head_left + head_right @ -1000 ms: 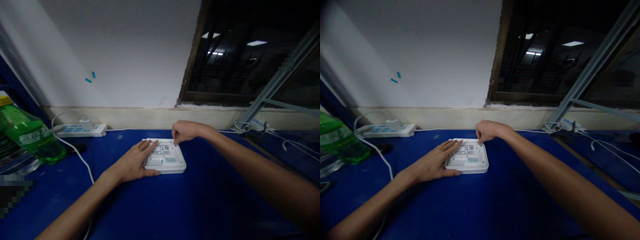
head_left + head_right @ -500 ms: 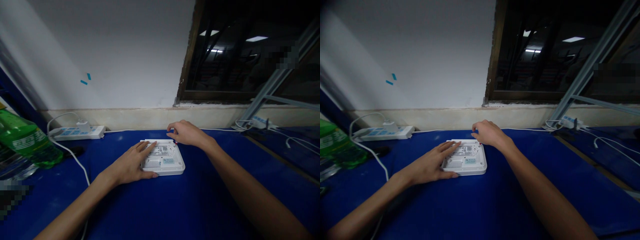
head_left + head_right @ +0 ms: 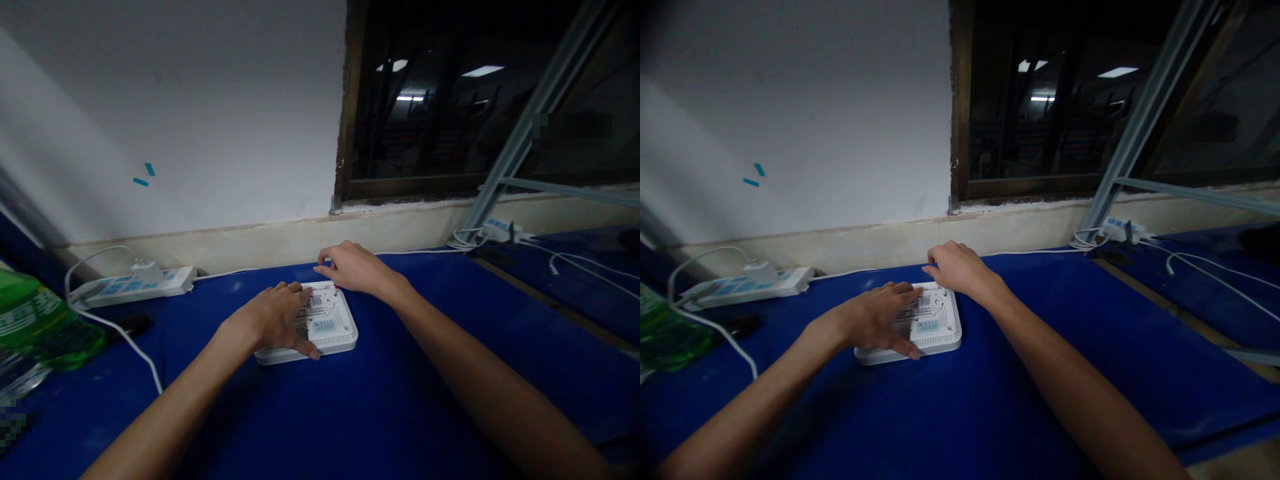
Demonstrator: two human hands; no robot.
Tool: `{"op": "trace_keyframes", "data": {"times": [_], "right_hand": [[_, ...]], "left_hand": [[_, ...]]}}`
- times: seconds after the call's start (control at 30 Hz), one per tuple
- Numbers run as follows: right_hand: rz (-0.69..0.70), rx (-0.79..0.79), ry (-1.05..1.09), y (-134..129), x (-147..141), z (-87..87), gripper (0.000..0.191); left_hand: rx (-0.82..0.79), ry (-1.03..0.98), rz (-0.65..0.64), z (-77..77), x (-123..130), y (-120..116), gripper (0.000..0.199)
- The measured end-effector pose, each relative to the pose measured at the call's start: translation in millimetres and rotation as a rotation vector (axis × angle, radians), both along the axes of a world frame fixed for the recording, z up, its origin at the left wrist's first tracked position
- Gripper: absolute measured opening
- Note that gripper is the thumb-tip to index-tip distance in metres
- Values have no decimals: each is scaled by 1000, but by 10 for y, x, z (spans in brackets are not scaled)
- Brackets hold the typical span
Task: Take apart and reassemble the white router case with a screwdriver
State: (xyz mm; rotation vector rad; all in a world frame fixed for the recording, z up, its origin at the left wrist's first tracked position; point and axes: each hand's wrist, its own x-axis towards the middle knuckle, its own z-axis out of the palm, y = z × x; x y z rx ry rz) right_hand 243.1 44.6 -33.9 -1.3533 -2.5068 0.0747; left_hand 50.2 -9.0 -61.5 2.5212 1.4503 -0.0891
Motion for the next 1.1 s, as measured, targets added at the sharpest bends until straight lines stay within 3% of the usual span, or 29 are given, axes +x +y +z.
{"op": "trace_keyframes", "data": {"times": [0.23,0.73,0.93,1.1], "right_hand": [[24,-31,18,38,37,-65,25],[366,-58,10,42,125,-13,64],[224,-11,-11,74,96,-22,33],[255,-87,35,53,78,-10,30]], "left_hand": [[42,-11,-33,-44,-64,-48,116],[-5,87,-26,43,-28,-70,116],[1,78,-36,29,-42,-63,119],[12,66,-58,32,-48,-60,114]]}}
